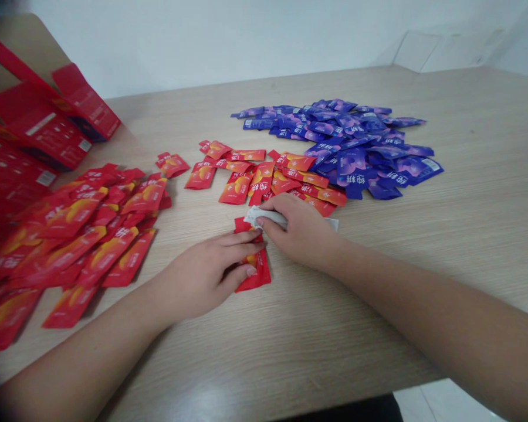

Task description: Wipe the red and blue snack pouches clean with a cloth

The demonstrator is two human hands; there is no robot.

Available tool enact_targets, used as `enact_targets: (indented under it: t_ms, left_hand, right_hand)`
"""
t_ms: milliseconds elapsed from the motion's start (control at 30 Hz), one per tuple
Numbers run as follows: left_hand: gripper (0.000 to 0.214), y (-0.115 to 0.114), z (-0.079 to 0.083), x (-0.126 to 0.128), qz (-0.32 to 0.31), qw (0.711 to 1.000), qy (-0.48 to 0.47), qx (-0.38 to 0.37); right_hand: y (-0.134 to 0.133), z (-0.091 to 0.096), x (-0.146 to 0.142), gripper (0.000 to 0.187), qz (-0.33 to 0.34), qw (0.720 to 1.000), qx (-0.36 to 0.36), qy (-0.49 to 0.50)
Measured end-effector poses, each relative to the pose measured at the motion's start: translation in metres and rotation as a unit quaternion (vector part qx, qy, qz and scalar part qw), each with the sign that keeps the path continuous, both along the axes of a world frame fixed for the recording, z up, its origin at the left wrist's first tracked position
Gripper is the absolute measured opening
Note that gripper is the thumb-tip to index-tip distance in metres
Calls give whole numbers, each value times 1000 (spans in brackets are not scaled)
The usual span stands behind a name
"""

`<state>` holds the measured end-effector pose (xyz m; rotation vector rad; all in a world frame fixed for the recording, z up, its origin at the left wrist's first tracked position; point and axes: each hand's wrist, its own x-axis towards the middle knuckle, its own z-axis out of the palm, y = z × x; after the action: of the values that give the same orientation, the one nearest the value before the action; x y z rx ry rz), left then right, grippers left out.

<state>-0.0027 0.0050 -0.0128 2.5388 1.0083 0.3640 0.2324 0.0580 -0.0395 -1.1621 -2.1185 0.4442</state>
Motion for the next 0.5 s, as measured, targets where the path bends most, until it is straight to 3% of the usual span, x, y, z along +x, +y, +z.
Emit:
enact_targets:
  t_ms: [200,500]
  left_hand:
    - [41,-5,3,-1,0,999,29,-31]
    - [72,-6,-9,-3,-3,999,36,-4]
  right_hand:
    - [0,-1,1,14,12,1000,4,-5]
    - [-1,1,2,15,16,1000,3,-11]
